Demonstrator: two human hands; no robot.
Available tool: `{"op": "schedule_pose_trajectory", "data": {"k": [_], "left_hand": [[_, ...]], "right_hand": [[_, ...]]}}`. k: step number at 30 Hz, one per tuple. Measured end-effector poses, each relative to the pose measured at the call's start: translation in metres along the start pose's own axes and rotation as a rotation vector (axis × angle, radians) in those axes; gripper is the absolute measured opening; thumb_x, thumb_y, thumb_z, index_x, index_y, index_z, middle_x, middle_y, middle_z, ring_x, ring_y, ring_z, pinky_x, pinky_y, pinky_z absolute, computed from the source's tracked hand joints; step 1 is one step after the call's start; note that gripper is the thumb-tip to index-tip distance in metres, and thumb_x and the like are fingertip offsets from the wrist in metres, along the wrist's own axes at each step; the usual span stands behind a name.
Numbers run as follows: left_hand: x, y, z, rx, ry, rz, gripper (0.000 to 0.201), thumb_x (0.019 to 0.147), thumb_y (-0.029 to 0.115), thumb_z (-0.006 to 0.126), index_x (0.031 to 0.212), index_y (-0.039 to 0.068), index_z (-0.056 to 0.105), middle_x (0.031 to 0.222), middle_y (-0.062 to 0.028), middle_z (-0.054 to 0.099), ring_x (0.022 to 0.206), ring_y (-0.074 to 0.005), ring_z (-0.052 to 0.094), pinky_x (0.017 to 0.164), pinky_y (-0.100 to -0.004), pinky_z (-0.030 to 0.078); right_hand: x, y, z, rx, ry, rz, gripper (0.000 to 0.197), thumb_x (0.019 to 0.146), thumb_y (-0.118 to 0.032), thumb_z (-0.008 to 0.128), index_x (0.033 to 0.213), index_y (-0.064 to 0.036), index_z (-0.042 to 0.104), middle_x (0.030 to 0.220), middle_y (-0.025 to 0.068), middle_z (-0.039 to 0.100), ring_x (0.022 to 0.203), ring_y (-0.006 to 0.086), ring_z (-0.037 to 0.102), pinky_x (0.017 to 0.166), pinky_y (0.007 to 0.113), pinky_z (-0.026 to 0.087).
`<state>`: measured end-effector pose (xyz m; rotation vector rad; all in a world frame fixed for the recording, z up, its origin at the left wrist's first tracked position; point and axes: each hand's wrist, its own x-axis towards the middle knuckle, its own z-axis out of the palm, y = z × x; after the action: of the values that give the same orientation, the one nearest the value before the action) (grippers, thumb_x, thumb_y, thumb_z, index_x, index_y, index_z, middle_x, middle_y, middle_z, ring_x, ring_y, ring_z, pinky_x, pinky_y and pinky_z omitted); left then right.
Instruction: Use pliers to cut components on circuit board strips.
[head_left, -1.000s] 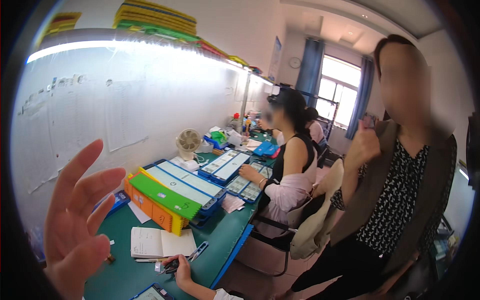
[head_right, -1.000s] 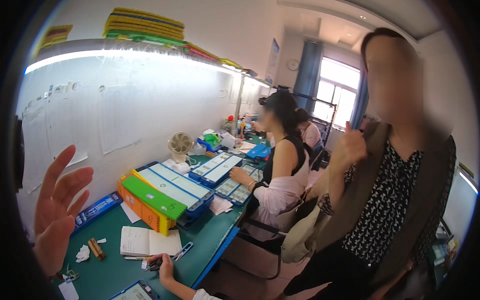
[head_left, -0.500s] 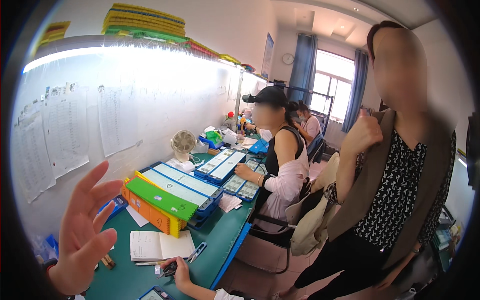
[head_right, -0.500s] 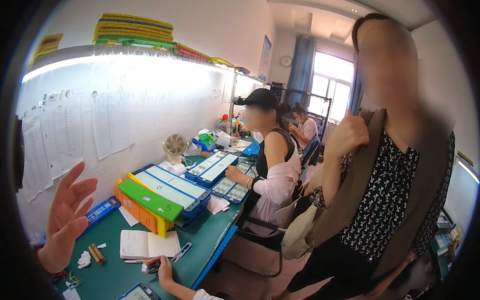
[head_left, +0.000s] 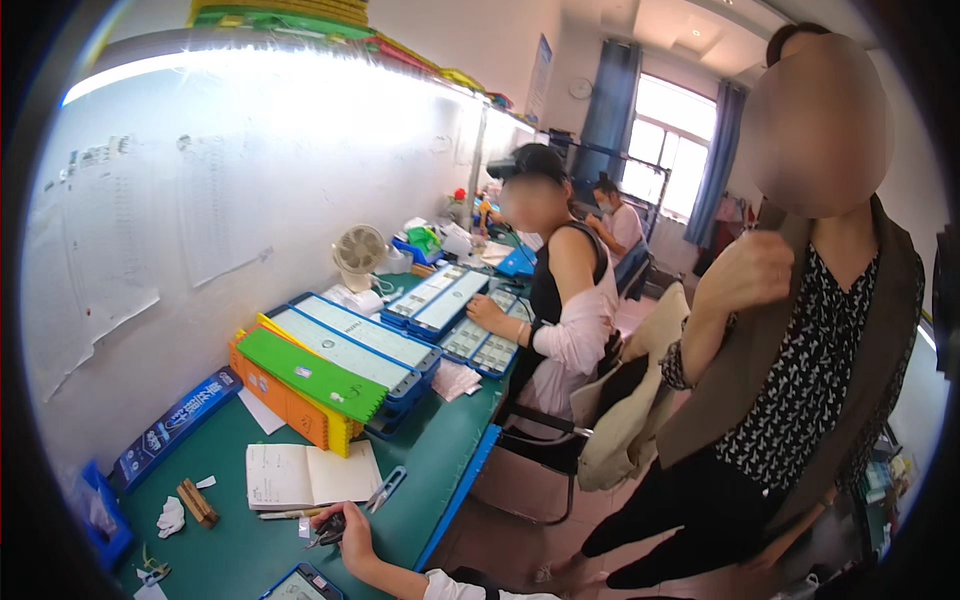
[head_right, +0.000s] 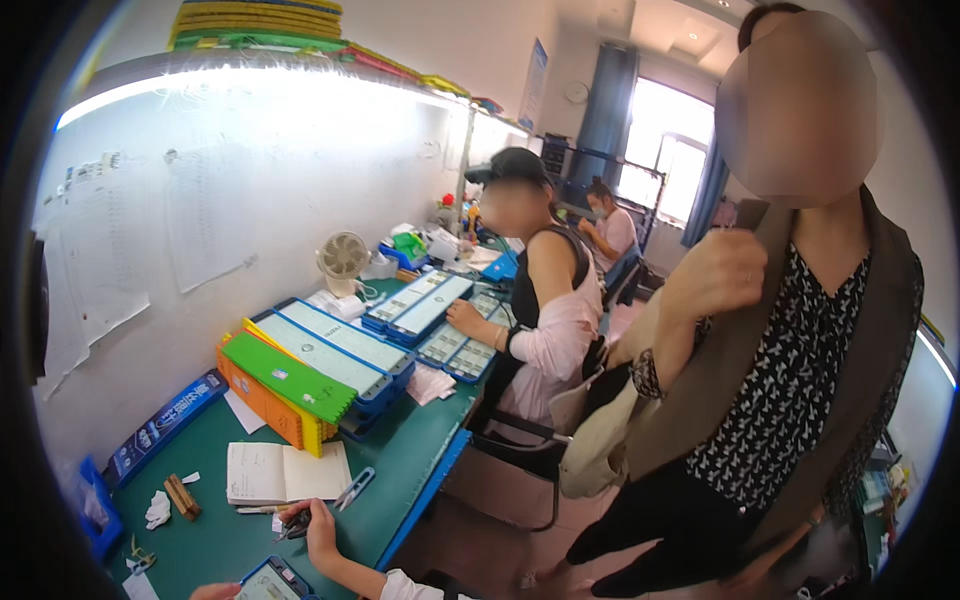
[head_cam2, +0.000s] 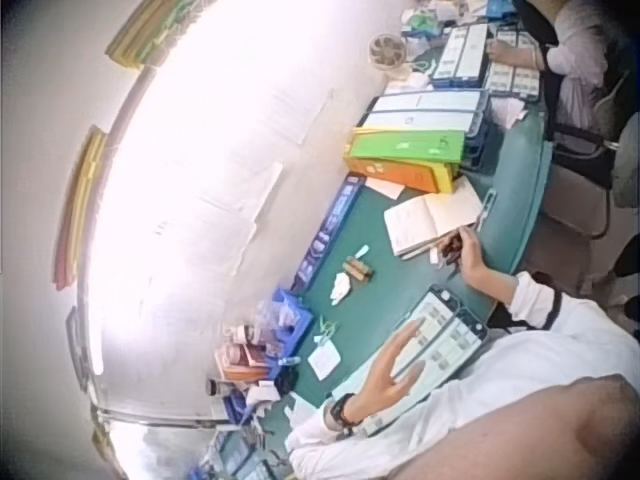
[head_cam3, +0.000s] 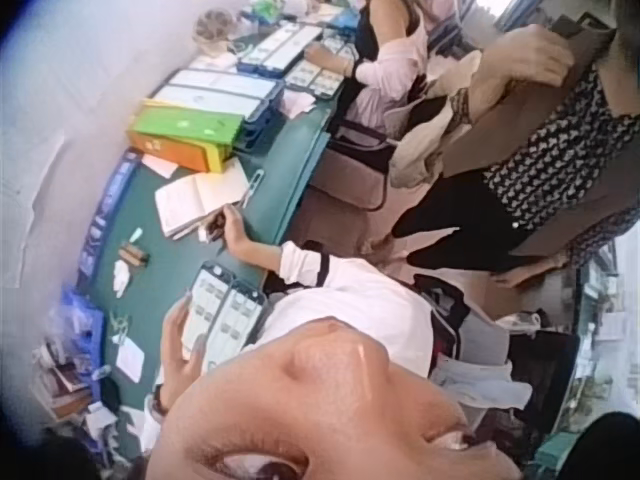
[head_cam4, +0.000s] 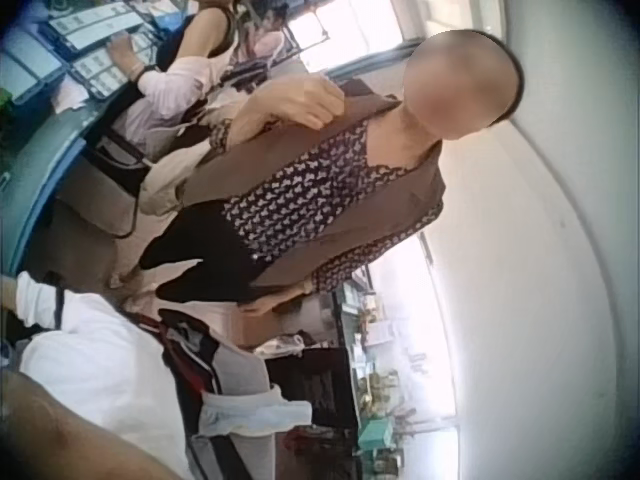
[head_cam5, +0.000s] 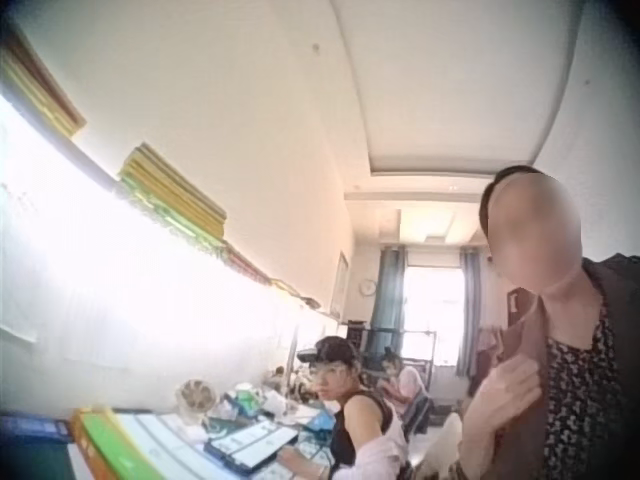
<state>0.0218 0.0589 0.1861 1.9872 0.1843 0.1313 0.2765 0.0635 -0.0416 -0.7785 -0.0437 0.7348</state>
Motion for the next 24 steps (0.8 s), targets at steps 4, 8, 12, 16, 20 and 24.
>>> {"op": "schedule_pose_trajectory", "data": {"k": [4,8,12,16,20,24], "left_hand": [[-0.025,-0.068,0.030,0.356,0.216,-0.147,0.057,0.090,0.018,0.055,0.141,0.003,0.033,0.145,-0.0209,0.033,0.134,-0.0390,0.031,0.111,-0.0479,0.021],[-0.042,-0.108,0.047,0.514,0.553,-0.486,0.063,0.091,0.033,0.055,0.142,0.003,0.032,0.146,-0.0227,0.030,0.137,-0.0437,0.020,0.111,-0.0536,0.013],[-0.044,-0.134,0.047,0.582,0.435,-0.755,0.067,0.091,0.038,0.053,0.142,0.001,0.031,0.146,-0.0251,0.028,0.137,-0.0451,0.016,0.111,-0.0544,0.012],[-0.046,-0.169,0.043,0.551,0.429,-0.501,0.069,0.089,0.038,0.056,0.140,-0.001,0.032,0.145,-0.0270,0.030,0.135,-0.0452,0.021,0.111,-0.0544,0.013],[-0.025,-0.169,0.044,0.661,0.432,-0.448,0.071,0.086,0.037,0.058,0.139,-0.002,0.033,0.143,-0.0268,0.033,0.133,-0.0437,0.025,0.111,-0.0543,0.014],[-0.018,-0.169,0.047,0.734,0.481,-0.400,0.070,0.085,0.037,0.059,0.139,0.000,0.035,0.142,-0.0232,0.035,0.134,-0.0403,0.027,0.112,-0.0541,0.012]], "right_hand": [[0.005,0.008,-0.007,-0.021,-0.015,0.008,0.032,0.101,-0.023,0.030,0.089,-0.0009,0.049,0.082,0.0145,0.063,0.079,0.0250,0.066,0.079,0.035,0.054],[0.001,0.007,-0.003,-0.047,-0.011,0.003,0.031,0.101,-0.024,0.030,0.090,-0.0011,0.048,0.082,0.0141,0.063,0.080,0.0247,0.066,0.078,0.034,0.054],[0.001,-0.001,-0.002,-0.081,-0.014,-0.002,0.033,0.102,-0.025,0.029,0.089,-0.0013,0.048,0.083,0.0144,0.063,0.080,0.0243,0.066,0.078,0.034,0.053],[0.004,0.003,0.002,-0.067,-0.015,-0.032,0.038,0.103,-0.026,0.026,0.087,-0.0006,0.051,0.080,0.0142,0.064,0.076,0.0223,0.066,0.076,0.032,0.053],[0.008,0.004,-0.003,-0.105,-0.024,-0.064,0.035,0.102,-0.025,0.027,0.088,-0.0012,0.049,0.083,0.0153,0.063,0.078,0.0229,0.065,0.078,0.032,0.053],[0.006,0.004,0.000,-0.133,-0.024,-0.073,0.036,0.102,-0.026,0.027,0.087,-0.0014,0.049,0.082,0.0152,0.064,0.078,0.0223,0.065,0.077,0.032,0.052]]}}
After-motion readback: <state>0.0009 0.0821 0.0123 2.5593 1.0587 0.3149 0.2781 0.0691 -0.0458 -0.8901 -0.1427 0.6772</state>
